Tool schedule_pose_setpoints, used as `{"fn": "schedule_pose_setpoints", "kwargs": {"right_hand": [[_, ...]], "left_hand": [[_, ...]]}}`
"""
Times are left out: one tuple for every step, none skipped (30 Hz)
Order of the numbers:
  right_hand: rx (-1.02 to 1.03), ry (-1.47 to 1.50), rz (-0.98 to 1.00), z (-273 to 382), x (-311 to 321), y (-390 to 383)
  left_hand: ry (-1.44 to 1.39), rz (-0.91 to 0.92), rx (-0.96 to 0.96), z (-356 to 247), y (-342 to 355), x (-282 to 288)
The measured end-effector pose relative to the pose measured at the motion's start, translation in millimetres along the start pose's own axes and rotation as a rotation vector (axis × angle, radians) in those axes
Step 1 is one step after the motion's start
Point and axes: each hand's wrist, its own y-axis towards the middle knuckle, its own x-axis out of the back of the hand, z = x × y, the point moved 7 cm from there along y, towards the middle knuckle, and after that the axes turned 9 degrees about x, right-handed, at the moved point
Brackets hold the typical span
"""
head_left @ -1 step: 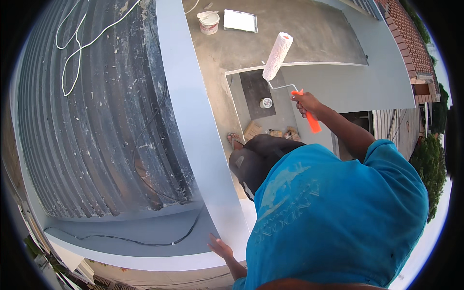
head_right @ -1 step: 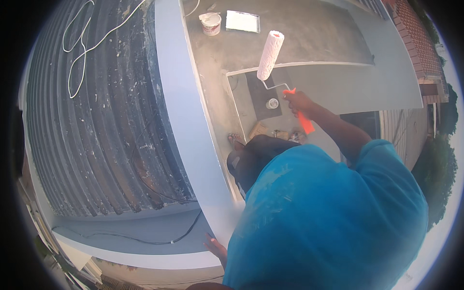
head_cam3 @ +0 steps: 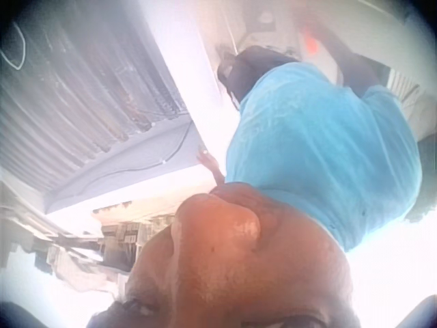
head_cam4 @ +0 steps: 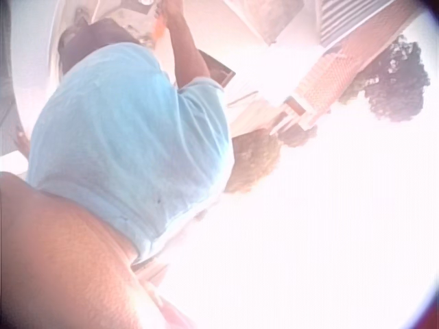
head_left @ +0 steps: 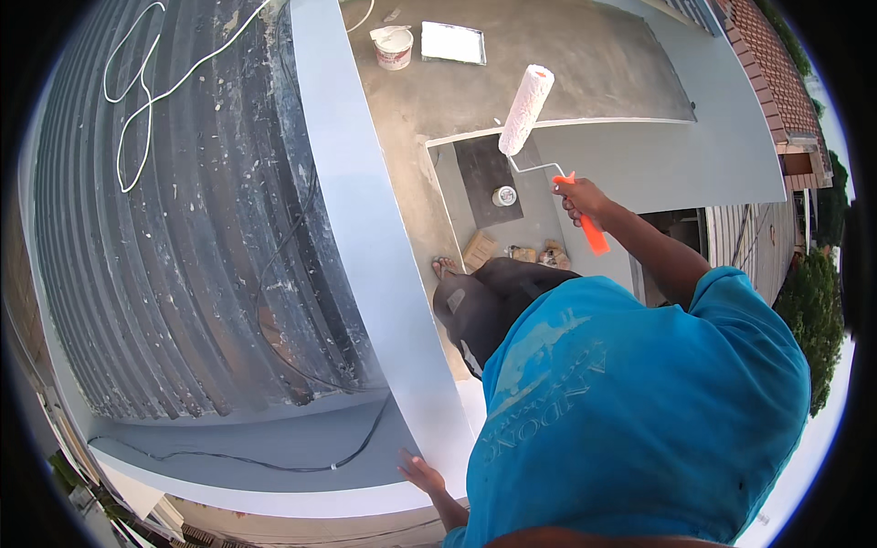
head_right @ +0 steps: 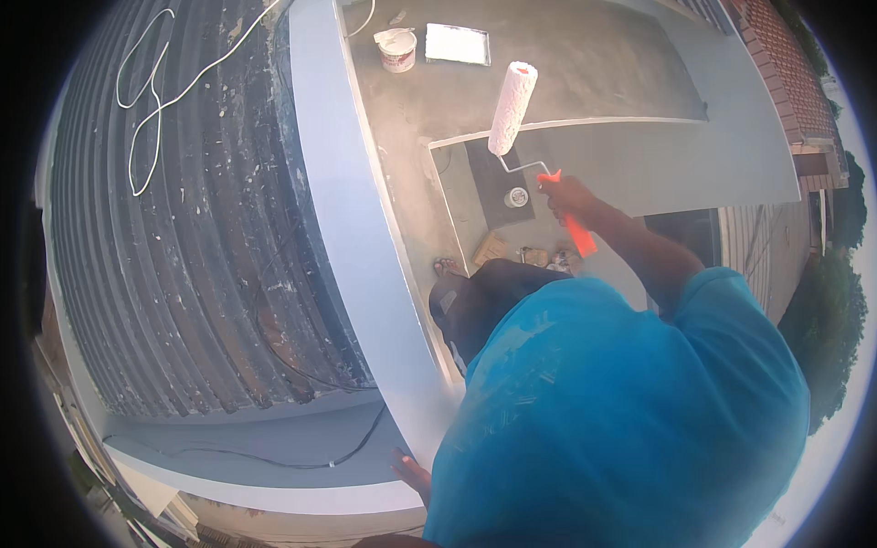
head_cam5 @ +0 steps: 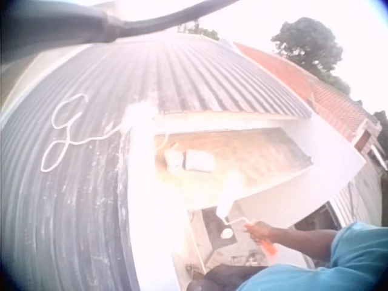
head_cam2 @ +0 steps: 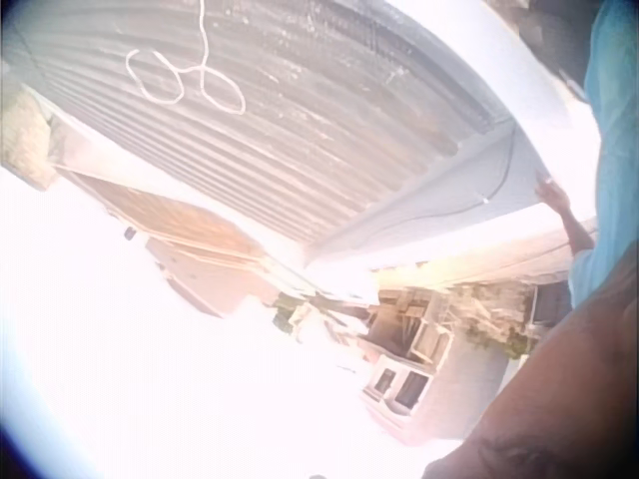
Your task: The person paints a white rooftop surface using a paint roller and a paint tray. They repeatedly roll the roller in the tray to load paint and apply it to the roof, moving across different sections.
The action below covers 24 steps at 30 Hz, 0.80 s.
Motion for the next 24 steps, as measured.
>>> {"fn": "schedule_pose_setpoints", "kwargs": {"right_hand": [[-0.002,-0.014,-0.014,3,8,8],[0.007,0.001,-0.027,12,17,17],[0.011,0.015,-0.032,19,24,22],[0.014,0.031,-0.033,24,29,27],[0.007,0.034,-0.048,30,37,33],[-0.009,0.039,-0.061,32,42,36],[-0.023,0.042,-0.075,37,49,41],[-0.012,0.04,-0.092,44,54,50],[-0.002,0.031,-0.107,49,57,60],[0.002,0.019,-0.115,55,61,73],[0.035,0.015,-0.129,66,62,88],[0.034,0.041,-0.127,80,63,104],[0.033,0.063,-0.126,99,67,121],[0.04,0.081,-0.12,120,70,142],[0.044,0.1,-0.123,136,73,165],[0.036,0.115,-0.135,146,76,186],[0.028,0.123,-0.138,161,83,206],[0.018,0.103,-0.137,176,95,222],[0.002,0.093,-0.137,185,109,235],[0.0,0.086,-0.138,198,121,248],[0.021,0.066,-0.158,217,134,257],[0.024,0.049,-0.175,229,144,257],[0.029,0.032,-0.192,241,153,258],[0.018,0.025,-0.234,247,163,258]], "left_hand": [[-0.112,0.075,0.135,-7,9,2],[-0.216,0.137,0.272,-12,16,6],[-0.427,0.123,0.442,-24,24,19],[-0.638,0.107,0.611,-36,30,30],[-0.851,0.095,0.777,-45,41,33],[-0.882,0.103,0.769,-47,62,37],[-0.915,0.114,0.761,-51,83,38],[-0.949,0.126,0.753,-55,105,40],[-0.889,0.033,0.702,-87,140,56],[-0.82,-0.06,0.656,-125,175,78],[-0.804,-0.049,0.58,-163,211,100],[-0.752,-0.024,0.543,-224,247,132],[-0.703,0.003,0.508,-285,282,159],[-0.716,-0.004,0.383,-318,326,166],[-0.726,-0.012,0.26,-351,367,173],[-0.68,0.024,0.204,-416,395,201],[-0.687,0.014,0.201,-448,431,205],[-0.697,0.008,0.205,-473,459,205],[-0.793,0.091,0.324,-507,474,209],[-0.897,0.165,0.435,-536,485,211],[-0.811,0.202,0.462,-556,493,211],[-0.708,0.243,0.497,-566,495,209],[-0.606,0.284,0.53,-575,497,207],[-0.623,0.251,0.487,-574,501,203]]}}
